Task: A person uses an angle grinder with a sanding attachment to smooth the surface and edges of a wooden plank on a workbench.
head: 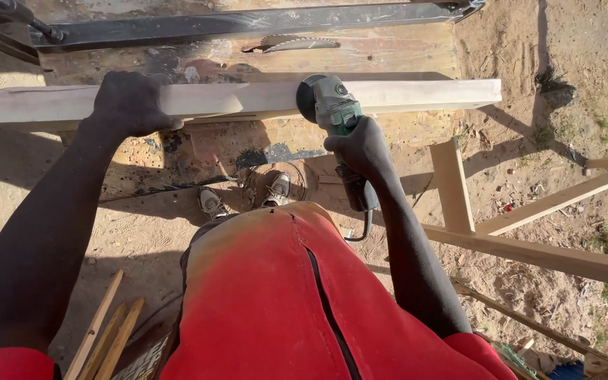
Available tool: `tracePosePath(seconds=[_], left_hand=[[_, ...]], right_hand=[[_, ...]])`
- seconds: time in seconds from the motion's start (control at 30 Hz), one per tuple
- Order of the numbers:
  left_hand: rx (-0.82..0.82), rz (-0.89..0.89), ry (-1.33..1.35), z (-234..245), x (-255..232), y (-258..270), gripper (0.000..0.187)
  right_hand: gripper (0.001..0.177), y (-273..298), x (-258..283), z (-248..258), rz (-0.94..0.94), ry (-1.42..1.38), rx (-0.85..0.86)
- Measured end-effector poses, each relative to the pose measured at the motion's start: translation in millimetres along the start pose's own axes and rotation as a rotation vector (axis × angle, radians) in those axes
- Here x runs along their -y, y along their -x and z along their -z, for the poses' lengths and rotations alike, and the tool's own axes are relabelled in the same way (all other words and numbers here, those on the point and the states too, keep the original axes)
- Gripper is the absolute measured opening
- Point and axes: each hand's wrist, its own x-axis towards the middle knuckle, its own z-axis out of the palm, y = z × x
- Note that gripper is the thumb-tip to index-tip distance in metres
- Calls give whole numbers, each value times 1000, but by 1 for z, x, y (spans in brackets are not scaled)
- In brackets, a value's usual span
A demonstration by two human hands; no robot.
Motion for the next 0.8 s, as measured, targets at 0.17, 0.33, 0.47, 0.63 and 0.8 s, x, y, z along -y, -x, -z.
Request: tracePosePath(seconds=[0.17, 0.33, 0.47, 0.63, 0.8], left_hand=[[8, 10, 39, 4, -3, 3, 56], [-34, 4, 78, 0, 1, 7, 57], [10, 32, 59, 3, -2, 4, 58], [2, 41, 76, 2, -3, 6, 53], [12, 61, 119, 2, -2, 8, 58]], right_hand=[[15, -1, -16, 31, -90, -81, -44], [16, -25, -69, 68, -141, -242, -137], [19, -27, -53, 64, -134, -247, -129], [20, -9, -5, 17, -97, -128, -23], [34, -7, -2, -8, 114, -60, 62]])
